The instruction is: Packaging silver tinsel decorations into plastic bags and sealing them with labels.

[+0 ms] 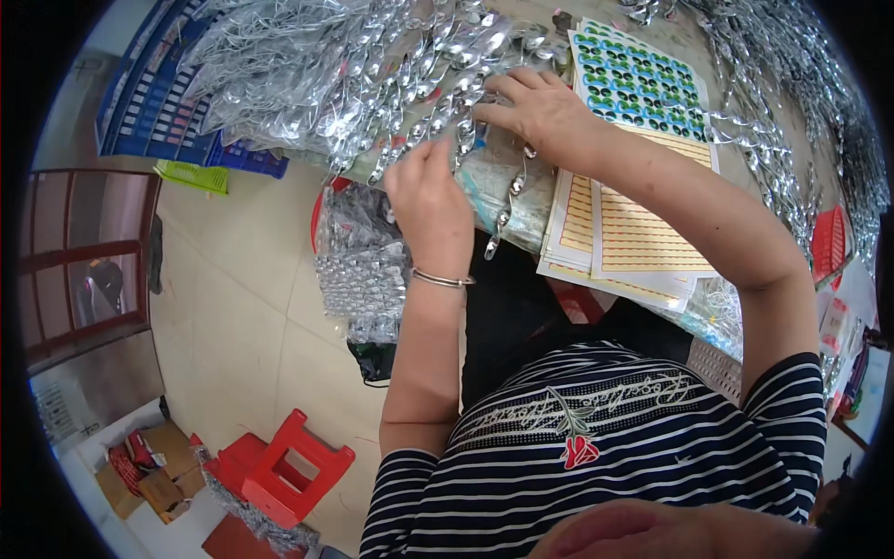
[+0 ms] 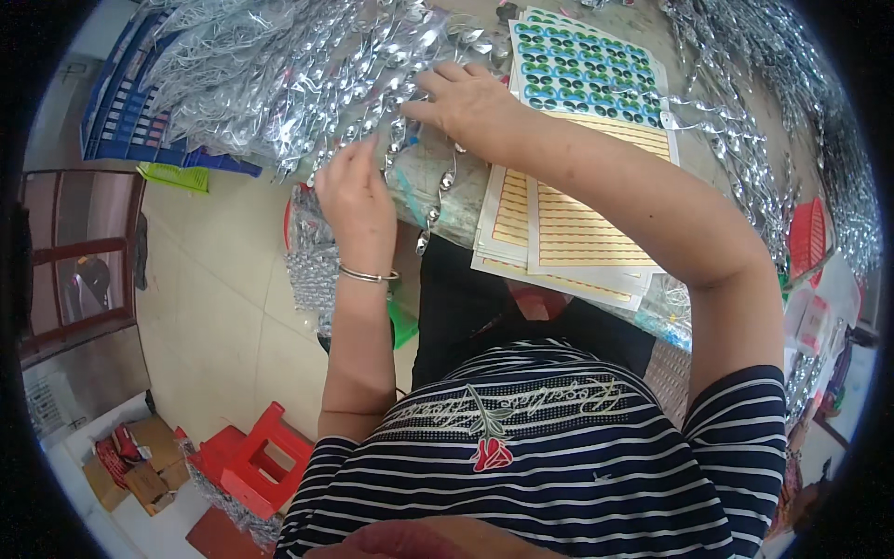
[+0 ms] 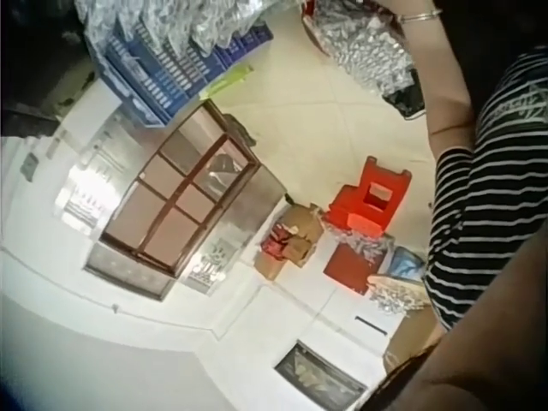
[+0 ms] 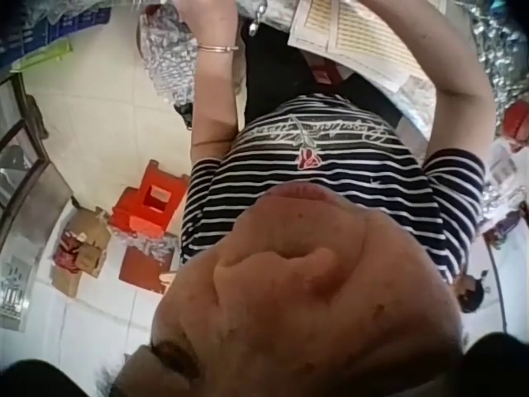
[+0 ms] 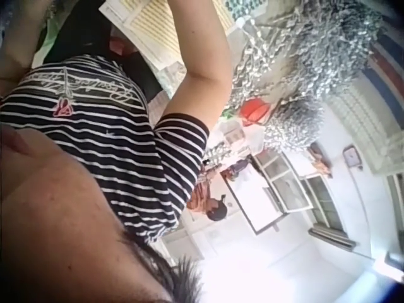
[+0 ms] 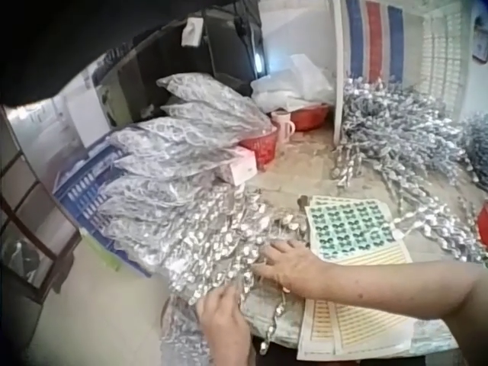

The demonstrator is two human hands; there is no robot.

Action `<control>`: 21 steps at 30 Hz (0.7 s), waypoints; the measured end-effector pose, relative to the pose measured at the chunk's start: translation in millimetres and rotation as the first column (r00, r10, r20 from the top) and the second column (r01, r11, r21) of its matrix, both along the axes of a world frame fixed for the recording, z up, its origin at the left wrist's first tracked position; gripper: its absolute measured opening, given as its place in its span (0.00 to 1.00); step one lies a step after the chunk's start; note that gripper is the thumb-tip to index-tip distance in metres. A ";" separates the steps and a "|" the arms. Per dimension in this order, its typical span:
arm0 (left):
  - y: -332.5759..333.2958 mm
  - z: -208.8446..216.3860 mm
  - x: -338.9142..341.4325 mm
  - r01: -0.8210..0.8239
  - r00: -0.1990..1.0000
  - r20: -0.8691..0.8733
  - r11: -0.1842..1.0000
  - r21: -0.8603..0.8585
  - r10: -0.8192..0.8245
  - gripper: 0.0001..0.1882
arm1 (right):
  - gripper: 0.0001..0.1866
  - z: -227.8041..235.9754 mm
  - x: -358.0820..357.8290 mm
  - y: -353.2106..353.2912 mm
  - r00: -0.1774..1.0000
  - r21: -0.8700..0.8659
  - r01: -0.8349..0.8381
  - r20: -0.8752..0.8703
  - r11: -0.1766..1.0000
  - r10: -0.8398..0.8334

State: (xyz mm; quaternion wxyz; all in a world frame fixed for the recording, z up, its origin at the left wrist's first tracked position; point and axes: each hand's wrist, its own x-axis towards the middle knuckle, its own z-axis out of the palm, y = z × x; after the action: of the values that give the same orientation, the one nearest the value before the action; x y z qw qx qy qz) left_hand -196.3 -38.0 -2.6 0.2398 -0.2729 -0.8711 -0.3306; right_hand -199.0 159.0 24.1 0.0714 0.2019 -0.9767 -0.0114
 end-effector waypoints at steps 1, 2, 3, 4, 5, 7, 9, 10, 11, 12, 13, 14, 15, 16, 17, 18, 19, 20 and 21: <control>-3.9 -1.1 -5.1 -0.043 0.999 -0.017 0.999 -0.022 0.043 0.15 | 0.31 -0.9 0.3 2.5 1.000 -0.001 -0.012 -0.023 1.000 0.012; -7.0 -2.5 -7.7 -0.047 0.999 -0.013 0.999 -0.026 0.046 0.15 | 0.31 -2.5 0.8 3.9 0.999 -0.003 -0.026 -0.046 1.000 0.026; -9.2 -3.5 -9.6 -0.018 1.000 0.006 0.999 -0.036 0.018 0.14 | 0.31 -3.8 1.5 5.0 0.999 -0.006 -0.029 -0.043 1.000 0.029; -11.2 -3.9 -11.0 0.012 1.000 0.024 0.999 -0.046 -0.011 0.14 | 0.31 -4.7 2.4 5.9 0.997 -0.032 -0.050 -0.055 0.998 0.048; -11.7 -1.0 -11.7 0.013 1.000 0.026 0.999 -0.046 -0.012 0.14 | 0.31 -4.0 2.9 6.7 0.996 -0.055 -0.067 -0.066 0.996 0.064; -12.4 8.7 -12.1 -0.016 0.998 0.054 1.000 -0.023 0.018 0.13 | 0.33 -0.1 3.7 9.8 0.998 -0.061 -0.049 -0.034 0.997 0.047; -15.4 8.0 -17.3 -0.056 0.998 0.016 0.997 -0.054 0.057 0.13 | 0.34 8.5 3.6 5.9 0.999 -0.070 -0.041 -0.004 0.997 0.041; -16.6 7.3 -18.6 -0.093 0.996 -0.024 0.992 -0.082 0.092 0.13 | 0.36 12.4 1.8 1.1 0.998 -0.079 -0.049 -0.043 0.996 0.046; -16.0 6.9 -19.4 -0.093 0.995 -0.028 0.992 -0.082 0.091 0.13 | 0.38 15.1 -1.3 -2.2 0.995 -0.086 -0.052 -0.085 0.995 0.045; -15.8 6.4 -19.8 -0.087 0.996 -0.021 0.992 -0.092 0.085 0.13 | 0.38 12.6 -6.6 -5.3 0.995 -0.087 -0.053 -0.089 0.995 0.045; -15.8 6.2 -20.3 -0.081 0.997 -0.014 0.992 -0.101 0.080 0.13 | 0.39 5.9 -14.0 -8.7 0.994 -0.054 -0.078 -0.078 0.995 0.073; -16.2 5.2 -21.8 -0.079 0.997 -0.016 0.992 -0.101 0.078 0.13 | 0.41 2.1 -19.9 -12.9 0.993 -0.021 -0.100 -0.065 0.995 0.099; -17.8 4.3 -24.0 -0.039 0.999 0.009 0.994 -0.101 0.040 0.13 | 0.40 -1.2 -23.9 -15.7 0.991 -0.041 -0.115 -0.075 0.993 0.111; -18.7 3.9 -26.7 0.002 0.999 0.034 0.995 -0.100 0.002 0.14 | 0.40 -2.8 -26.8 -13.7 0.991 -0.040 -0.112 -0.077 0.993 0.108; -20.7 5.8 -27.7 -0.002 0.999 0.037 0.995 -0.102 0.006 0.14 | 0.39 0.0 -28.6 -15.0 0.992 -0.013 -0.123 0.007 0.992 0.123; -21.6 9.6 -29.3 0.001 0.997 0.072 0.996 -0.090 0.006 0.14 | 0.38 2.9 -29.8 -15.1 0.987 0.014 -0.136 0.092 0.991 0.134; -22.6 10.8 -31.4 0.004 0.994 0.108 0.997 -0.077 0.004 0.14 | 0.38 6.3 -29.4 -12.8 0.986 0.014 -0.137 0.095 0.990 0.135; -27.3 10.4 -34.3 -0.003 0.994 0.111 0.997 -0.079 0.011 0.14 | 0.38 12.0 -28.0 -11.2 0.979 0.042 -0.136 0.160 0.990 0.128; -31.9 9.3 -38.4 0.012 0.990 0.139 0.998 -0.065 -0.003 0.14 | 0.37 16.0 -25.7 -9.1 0.967 0.071 -0.136 0.225 0.988 0.117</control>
State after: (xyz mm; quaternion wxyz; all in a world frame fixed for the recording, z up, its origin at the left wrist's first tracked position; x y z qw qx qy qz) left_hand -234.7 -69.9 6.8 0.1685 -0.2601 -0.8950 -0.3210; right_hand -224.7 149.9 40.1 -0.0453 0.2668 -0.9623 -0.0261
